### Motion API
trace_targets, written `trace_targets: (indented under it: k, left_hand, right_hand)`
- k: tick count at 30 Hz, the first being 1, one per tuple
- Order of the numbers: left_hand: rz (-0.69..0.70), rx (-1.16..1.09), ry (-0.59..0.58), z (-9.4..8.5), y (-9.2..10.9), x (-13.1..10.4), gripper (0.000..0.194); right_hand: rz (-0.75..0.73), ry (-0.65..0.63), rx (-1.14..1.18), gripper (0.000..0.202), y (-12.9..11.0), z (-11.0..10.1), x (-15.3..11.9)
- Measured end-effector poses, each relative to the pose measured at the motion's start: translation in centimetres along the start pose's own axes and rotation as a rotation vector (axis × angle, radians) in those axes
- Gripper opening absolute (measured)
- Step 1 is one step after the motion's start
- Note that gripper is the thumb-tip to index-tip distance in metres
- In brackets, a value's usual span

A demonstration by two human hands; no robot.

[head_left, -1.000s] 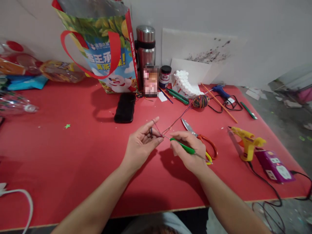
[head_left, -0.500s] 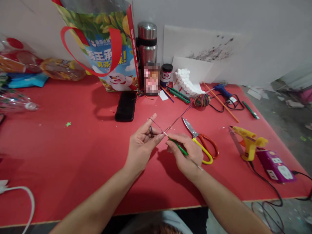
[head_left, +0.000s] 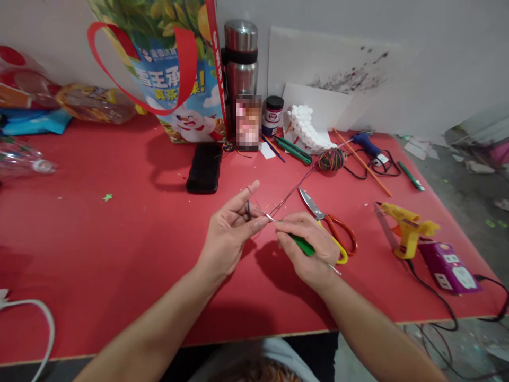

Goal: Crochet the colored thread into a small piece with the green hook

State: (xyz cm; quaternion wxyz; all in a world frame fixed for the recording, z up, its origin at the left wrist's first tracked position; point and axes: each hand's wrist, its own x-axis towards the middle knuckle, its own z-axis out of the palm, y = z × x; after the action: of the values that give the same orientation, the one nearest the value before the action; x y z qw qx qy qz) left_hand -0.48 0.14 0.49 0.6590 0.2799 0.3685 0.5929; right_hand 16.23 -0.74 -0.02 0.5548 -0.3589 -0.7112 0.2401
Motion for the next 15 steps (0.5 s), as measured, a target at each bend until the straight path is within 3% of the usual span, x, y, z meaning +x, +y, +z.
trace_targets:
  k: [7, 15]
  left_hand:
    - [0.119, 0.152, 0.002, 0.2, -1.0, -0.7, 0.07]
    - [-0.058, -0.127, -0.045, 0.5, -0.4, -0.5, 0.061]
  right_hand:
    - [-0.032, 0.021, -0.129, 0.029, 0.1, 0.8, -0.6]
    - [-0.145, -0.005, -0.109, 0.041, 0.3, 1.0, -1.1]
